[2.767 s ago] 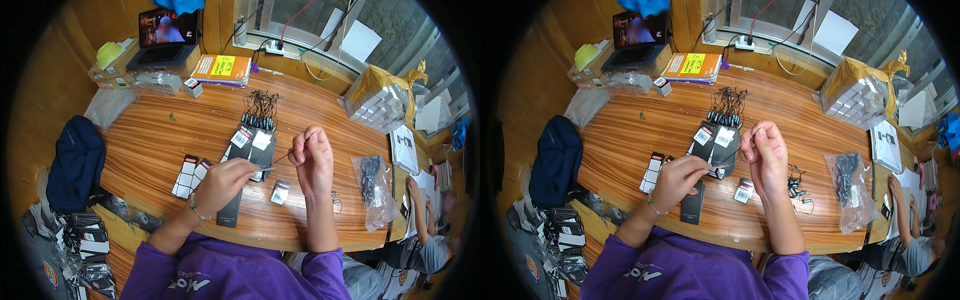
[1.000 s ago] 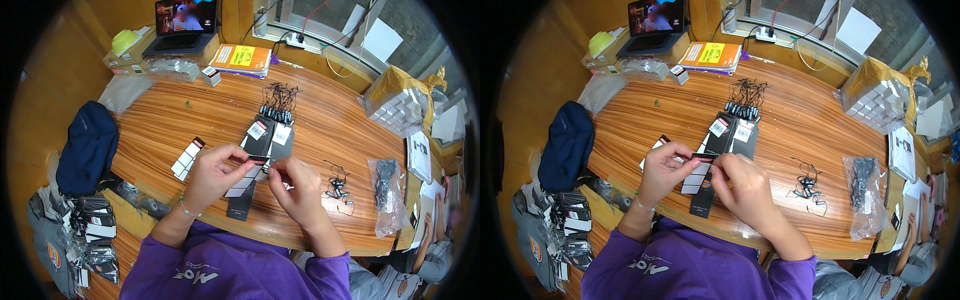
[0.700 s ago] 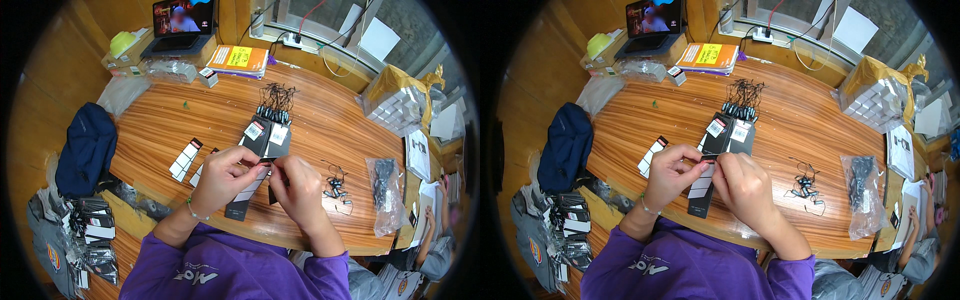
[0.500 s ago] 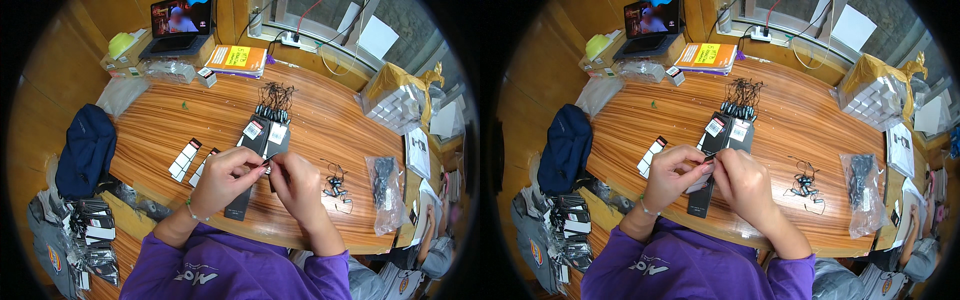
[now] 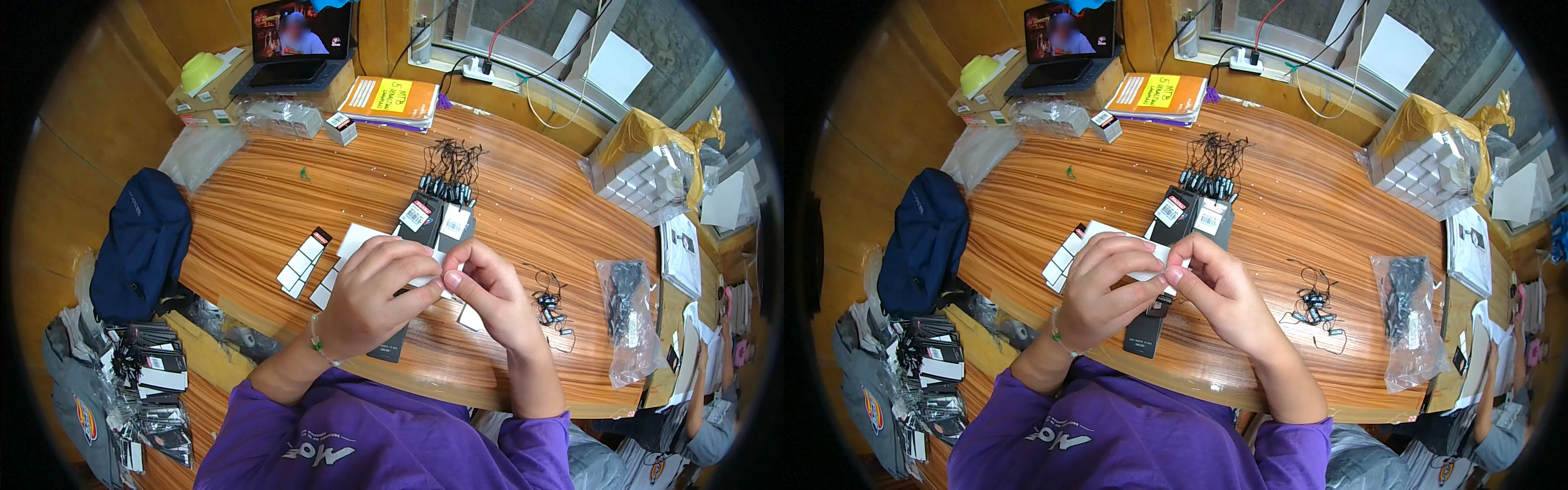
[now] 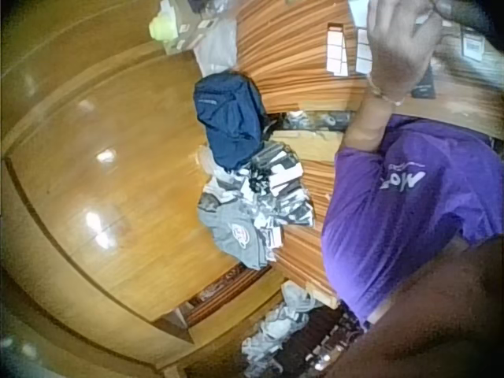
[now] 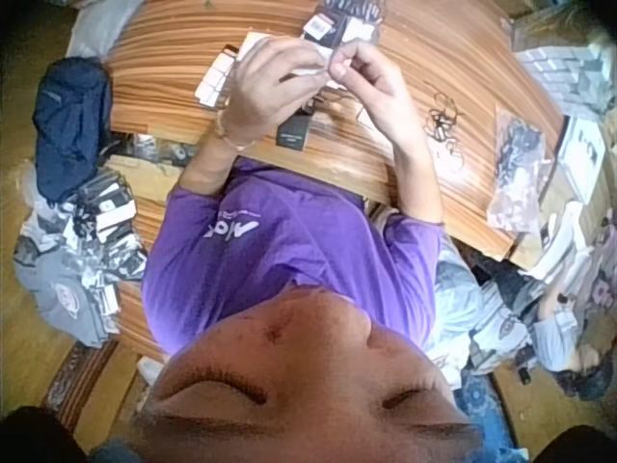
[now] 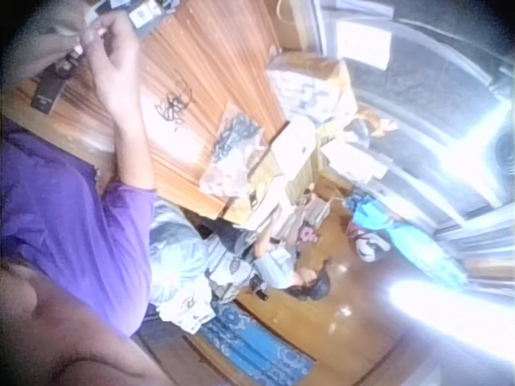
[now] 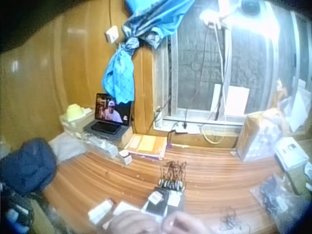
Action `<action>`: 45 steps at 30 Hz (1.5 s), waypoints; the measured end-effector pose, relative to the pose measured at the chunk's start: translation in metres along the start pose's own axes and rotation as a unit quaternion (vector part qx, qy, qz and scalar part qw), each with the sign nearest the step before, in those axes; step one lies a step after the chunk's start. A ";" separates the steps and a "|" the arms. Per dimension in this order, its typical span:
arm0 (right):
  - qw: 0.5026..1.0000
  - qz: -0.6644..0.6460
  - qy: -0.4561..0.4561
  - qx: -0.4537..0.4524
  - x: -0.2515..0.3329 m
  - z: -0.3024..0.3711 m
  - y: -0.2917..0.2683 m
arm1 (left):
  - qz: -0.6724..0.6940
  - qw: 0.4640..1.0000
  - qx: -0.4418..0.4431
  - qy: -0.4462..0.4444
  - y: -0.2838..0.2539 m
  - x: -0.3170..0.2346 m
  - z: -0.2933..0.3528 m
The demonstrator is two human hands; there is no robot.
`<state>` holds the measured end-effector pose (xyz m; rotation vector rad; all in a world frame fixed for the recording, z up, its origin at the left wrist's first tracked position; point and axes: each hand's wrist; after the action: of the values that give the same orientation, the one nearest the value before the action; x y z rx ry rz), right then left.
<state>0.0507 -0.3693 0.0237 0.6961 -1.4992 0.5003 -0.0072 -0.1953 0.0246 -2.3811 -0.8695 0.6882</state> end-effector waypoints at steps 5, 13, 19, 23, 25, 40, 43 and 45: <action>0.972 -0.123 -0.118 -0.163 -0.005 -0.007 -0.006 | 0.029 0.999 0.041 -0.017 -0.004 0.001 0.003; 0.936 -0.260 -0.178 -0.159 0.000 -0.007 -0.017 | 0.152 0.979 -0.033 -0.135 0.013 0.013 0.026; 0.943 -0.247 -0.199 -0.099 0.005 -0.001 -0.009 | 0.249 0.942 0.012 -0.223 0.006 0.014 0.018; 0.947 -0.245 -0.192 -0.080 0.005 0.004 -0.005 | 0.185 0.960 -0.003 -0.210 0.009 0.007 0.009; 0.952 -0.227 -0.191 -0.080 0.002 0.006 -0.007 | 0.178 0.956 -0.003 -0.232 0.011 0.004 0.009; 0.981 0.149 -0.093 -0.080 0.001 0.001 0.005 | 0.228 0.934 -0.012 -0.274 0.001 0.011 0.008; 0.980 0.158 -0.096 -0.072 -0.001 0.000 0.005 | 0.262 0.922 0.001 -0.284 0.002 0.012 0.010; 0.980 0.164 -0.088 -0.066 -0.002 -0.001 0.005 | 0.264 0.922 0.006 -0.283 0.002 0.013 0.010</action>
<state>0.0482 -0.3652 0.0220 0.3975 -1.8092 0.5925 -0.0040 -0.1850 0.0124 -2.4473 -0.4005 1.6465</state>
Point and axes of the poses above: each hand's wrist, its own z-axis away from the middle knuckle, its own y-axis out of the palm, x = y × z, and after that the axes turned 2 degrees about z, right-handed
